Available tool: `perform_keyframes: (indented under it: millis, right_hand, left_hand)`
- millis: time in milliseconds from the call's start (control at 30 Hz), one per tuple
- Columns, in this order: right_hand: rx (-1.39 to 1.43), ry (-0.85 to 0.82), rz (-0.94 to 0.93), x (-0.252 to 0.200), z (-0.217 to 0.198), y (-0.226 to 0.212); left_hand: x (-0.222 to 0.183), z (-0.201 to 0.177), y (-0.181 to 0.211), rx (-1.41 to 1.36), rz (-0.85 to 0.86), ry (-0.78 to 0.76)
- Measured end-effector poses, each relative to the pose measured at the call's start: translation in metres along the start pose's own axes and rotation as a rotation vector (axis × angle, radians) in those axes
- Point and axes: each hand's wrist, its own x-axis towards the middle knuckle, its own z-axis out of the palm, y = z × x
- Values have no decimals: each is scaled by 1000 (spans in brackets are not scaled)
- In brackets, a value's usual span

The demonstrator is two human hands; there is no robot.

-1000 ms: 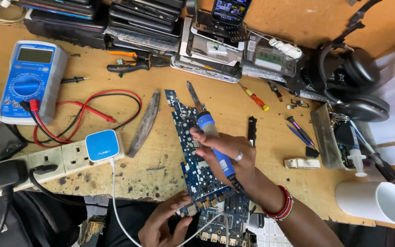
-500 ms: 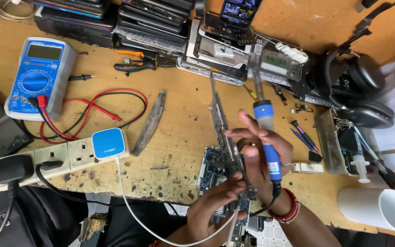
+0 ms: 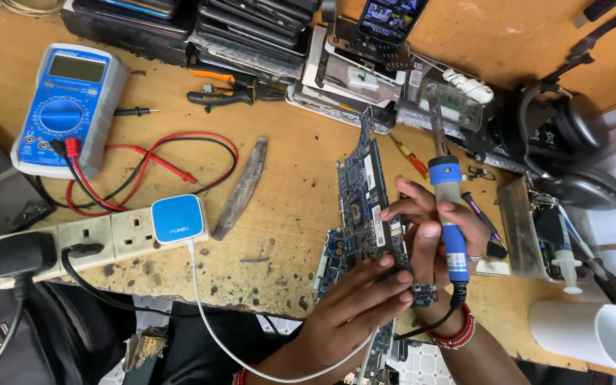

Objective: Soldering electronic components onto a laptop motherboard for repair.

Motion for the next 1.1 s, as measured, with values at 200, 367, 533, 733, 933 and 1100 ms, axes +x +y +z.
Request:
perform_keyframes:
  millis: [200,367,533,733,933,1100]
  right_hand:
    - [25,-45,2,3,-3,4]
    - [-17,-83,5,5,-6,-2]
    - [41,-147,0,6,-7,-3]
    - [57,-120,-6,15,-1,-6]
    - [120,-255,106,25,7,-15]
    - [167,-277,167,25,14,-15]
  left_hand:
    - [-2,-2,-1,-4,-14,4]
    - [-5,3,-9,-6,4,21]
    - [5,4,5,-709,-607,147]
    - [0,-15,-10,-25,-81,45]
    - [-5,-37,-10,231,-88,-51]
    - [-9,-45,-13,322,-88,-67]
